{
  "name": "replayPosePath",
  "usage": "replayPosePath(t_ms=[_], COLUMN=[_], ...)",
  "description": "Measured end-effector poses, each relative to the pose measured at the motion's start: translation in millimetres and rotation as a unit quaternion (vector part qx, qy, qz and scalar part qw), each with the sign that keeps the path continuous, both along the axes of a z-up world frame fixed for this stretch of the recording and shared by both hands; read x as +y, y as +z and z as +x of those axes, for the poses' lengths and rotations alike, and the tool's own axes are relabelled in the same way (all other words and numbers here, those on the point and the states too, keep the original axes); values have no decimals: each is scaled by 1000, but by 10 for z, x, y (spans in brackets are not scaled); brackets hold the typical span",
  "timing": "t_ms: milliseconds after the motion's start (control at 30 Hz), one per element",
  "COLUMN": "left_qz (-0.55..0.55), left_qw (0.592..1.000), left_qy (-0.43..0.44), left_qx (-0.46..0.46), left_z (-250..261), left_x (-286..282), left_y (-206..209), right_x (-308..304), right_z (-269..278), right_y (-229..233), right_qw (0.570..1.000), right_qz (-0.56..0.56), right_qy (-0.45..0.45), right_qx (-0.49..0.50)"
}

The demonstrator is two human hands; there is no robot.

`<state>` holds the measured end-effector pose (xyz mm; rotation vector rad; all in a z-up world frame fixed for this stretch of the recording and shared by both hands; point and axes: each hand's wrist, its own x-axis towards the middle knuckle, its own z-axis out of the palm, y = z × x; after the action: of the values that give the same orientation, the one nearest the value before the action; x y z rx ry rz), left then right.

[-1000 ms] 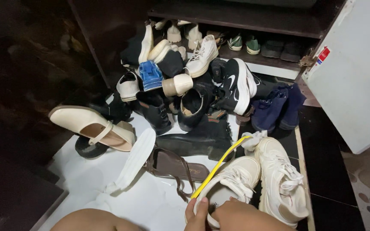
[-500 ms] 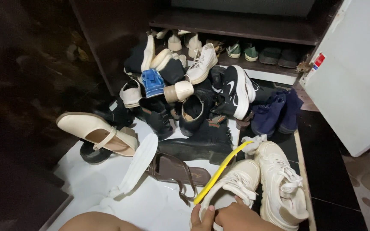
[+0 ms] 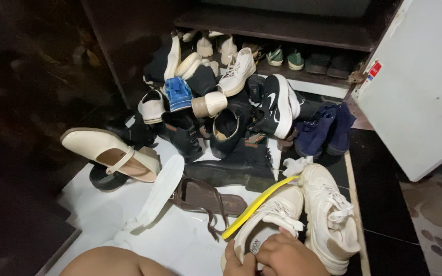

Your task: Cleaning a white sneaker with a cloth and inserting insoles into it

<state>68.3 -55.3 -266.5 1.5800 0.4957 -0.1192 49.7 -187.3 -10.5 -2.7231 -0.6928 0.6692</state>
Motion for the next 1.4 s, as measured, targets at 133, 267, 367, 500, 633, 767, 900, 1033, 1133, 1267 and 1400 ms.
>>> replayPosePath(t_ms=[133,267,367,500,633,767,900,1033,1133,1267,1400], left_qz=[-7,-329,-395,-422,-493,-458,-421,-425,-408,-384,-425], left_qw=[999,942,916,872,822,858,873,869,867,867,870], left_qy=[5,-45,-73,-162,-179,-139,-156,-166,-173,-180,-171], left_qx=[-32,57,8,-188,-222,-186,-190,-192,-230,-262,-184], left_z=[22,-236,-256,-230,-203,-266,-332,-399,-393,-363,-296], left_x=[0,152,138,26,0,-35,-73,-158,-246,-268,-307], left_y=[1074,2946,3593,3980,4433,4601,4614,4621,4587,4667,4547], right_x=[-219,-307,-249,-210,-196,-181,-132,113,182,169,-40], right_z=[-112,-214,-237,-154,22,85,108,29,16,47,161], right_y=[82,666,1140,1664,2009,2127,2162,2403,2532,2578,2381], right_qw=[940,849,803,664,691,701,708,698,682,675,697], right_qz=[161,229,366,585,606,574,529,522,514,510,447], right_qy=[107,-94,-317,-465,-394,-423,-460,-446,-413,-398,-479], right_qx=[-280,-466,-348,-19,2,-6,-92,-205,-315,-355,-290])
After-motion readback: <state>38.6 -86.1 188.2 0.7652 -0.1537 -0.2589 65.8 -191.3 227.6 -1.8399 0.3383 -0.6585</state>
